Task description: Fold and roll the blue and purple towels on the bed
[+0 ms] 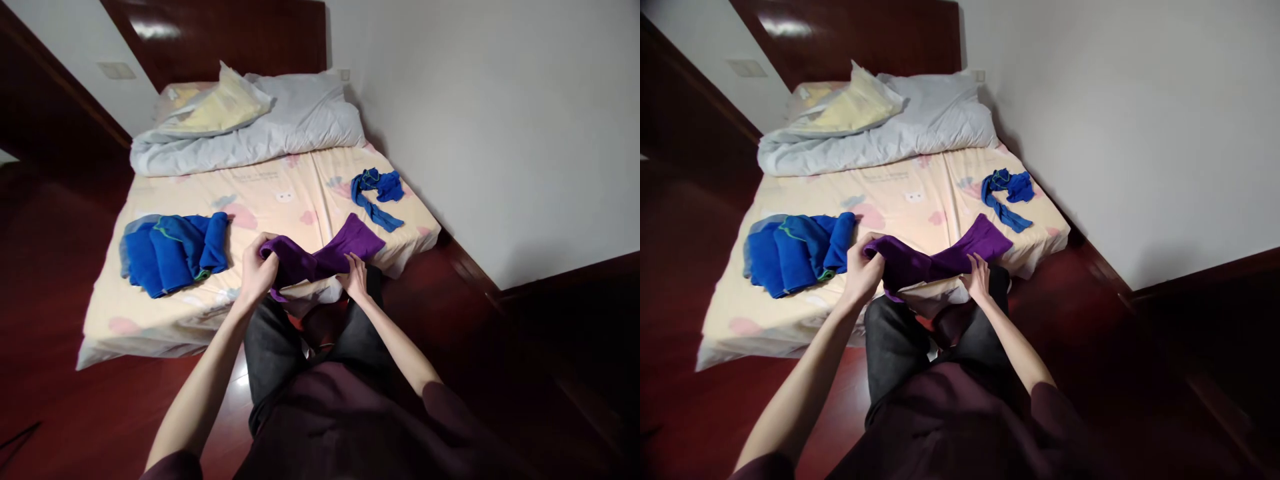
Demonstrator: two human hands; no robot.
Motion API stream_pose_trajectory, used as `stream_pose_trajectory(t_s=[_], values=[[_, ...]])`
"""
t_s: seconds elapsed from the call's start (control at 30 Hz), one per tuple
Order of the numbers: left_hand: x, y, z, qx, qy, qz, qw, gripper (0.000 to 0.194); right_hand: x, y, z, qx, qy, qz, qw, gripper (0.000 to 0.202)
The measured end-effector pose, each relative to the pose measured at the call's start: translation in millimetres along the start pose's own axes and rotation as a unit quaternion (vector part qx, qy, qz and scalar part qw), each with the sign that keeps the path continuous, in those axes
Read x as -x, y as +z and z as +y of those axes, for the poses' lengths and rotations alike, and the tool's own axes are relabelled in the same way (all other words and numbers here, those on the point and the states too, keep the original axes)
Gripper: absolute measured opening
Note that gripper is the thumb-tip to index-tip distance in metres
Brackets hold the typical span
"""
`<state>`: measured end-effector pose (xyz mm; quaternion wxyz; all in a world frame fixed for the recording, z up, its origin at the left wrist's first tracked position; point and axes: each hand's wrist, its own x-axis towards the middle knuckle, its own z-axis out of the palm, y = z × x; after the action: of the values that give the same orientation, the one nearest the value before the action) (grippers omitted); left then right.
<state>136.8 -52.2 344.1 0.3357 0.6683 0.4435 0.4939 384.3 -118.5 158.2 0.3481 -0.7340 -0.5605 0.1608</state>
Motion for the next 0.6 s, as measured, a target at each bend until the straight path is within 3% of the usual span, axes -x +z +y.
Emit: stream_pose_trajectory(t_s=[0.13,0.23,0.33,0.43,0.53,0.6], values=[[13.9,-17.3,3.7,-0.041,-0.024,0.04,0.998,0.007,-16.6,42.6,-0.8,-0.009,-0.012,-0.073,0.997,0.047],[9.9,-38.2,0.9,-0.064,-0.029,0.094,0.993,0.012,-29.9,47.3,-4.4,-0.087,-0.012,-0.076,0.993,0.045],[5.4,-71.3,-15.3,-0.077,-0.033,0.168,0.982,0.03,-37.5,20.2,-4.0,-0.152,-0.032,-0.018,0.988,0.045],[11.3,-108.0,-38.8,-0.094,-0.034,0.247,0.964,0.037,-34.5,-31.0,-3.1,-0.117,-0.097,0.03,0.988,0.03],[26.3,-135.6,-58.2,-0.116,-0.03,0.332,0.936,0.033,-18.7,-78.7,-9.0,-0.035,-0.163,0.02,0.986,0.025],[37.9,-146.3,-63.6,-0.122,-0.013,0.384,0.915,0.034,-5.4,-95.3,-17.5,0.006,-0.199,-0.013,0.98,0.02]])
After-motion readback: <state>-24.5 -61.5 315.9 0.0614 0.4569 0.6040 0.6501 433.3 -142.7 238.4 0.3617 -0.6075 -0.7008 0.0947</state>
